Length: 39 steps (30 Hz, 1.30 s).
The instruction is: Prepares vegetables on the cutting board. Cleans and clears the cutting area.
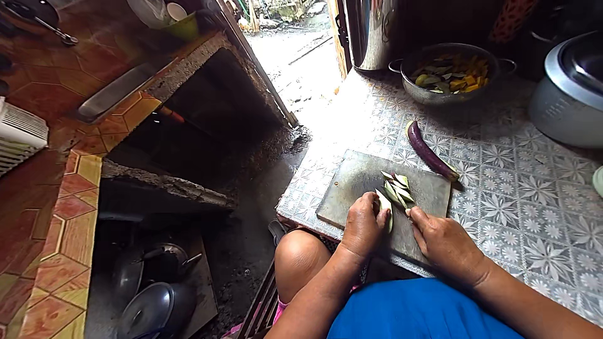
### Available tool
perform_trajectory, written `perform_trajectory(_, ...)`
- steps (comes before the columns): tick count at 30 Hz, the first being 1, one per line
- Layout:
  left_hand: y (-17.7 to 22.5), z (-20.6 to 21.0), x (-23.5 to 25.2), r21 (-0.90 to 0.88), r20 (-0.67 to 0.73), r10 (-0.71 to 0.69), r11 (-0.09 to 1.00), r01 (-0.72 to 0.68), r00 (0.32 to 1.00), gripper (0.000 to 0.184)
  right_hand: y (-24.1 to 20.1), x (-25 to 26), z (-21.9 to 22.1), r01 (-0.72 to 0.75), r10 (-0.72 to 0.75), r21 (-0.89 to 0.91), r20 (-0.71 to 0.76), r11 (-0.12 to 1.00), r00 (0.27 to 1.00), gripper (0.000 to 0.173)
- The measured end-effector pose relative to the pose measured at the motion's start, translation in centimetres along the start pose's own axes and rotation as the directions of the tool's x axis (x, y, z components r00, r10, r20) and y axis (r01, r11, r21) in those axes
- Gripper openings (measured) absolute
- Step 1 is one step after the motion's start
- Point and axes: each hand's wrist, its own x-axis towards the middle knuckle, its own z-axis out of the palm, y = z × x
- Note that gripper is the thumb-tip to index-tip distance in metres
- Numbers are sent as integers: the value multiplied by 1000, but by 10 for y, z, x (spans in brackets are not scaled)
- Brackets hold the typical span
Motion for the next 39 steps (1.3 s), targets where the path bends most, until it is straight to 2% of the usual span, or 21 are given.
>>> perform_trajectory(4,-1,1,3,2,-11,-14,1000,14,1000,32,-1,-1,-3,68,-69,-8,-48,998,996,20)
perform_trajectory(13,-1,-1,4,7,32,-19,1000,18,999,28,3,0,-2,153,-153,7,1,988,988,28)
perform_trajectory(18,2,-3,4,26,78,-35,999,33,996,29,-3,10,9,123,-123,-32,24,992,992,28)
perform_trajectory(22,8,-11,0,56,155,-45,998,37,987,39,-7,14,10,72,-70,-32,50,997,996,28)
perform_trajectory(25,11,-12,-1,109,149,-14,994,-2,989,38,-13,19,4,32,-27,-47,99,998,995,24)
perform_trajectory(30,11,-11,-3,125,141,-30,992,12,990,36,-18,28,4,7,2,-48,187,999,982,18)
perform_trajectory(35,4,-8,-7,60,75,-17,998,12,997,37,-9,14,5,-47,38,59,151,997,988,22)
perform_trajectory(39,-5,1,-6,15,-28,75,997,-74,997,31,0,-1,7,11,-10,45,-9,999,1000,33)
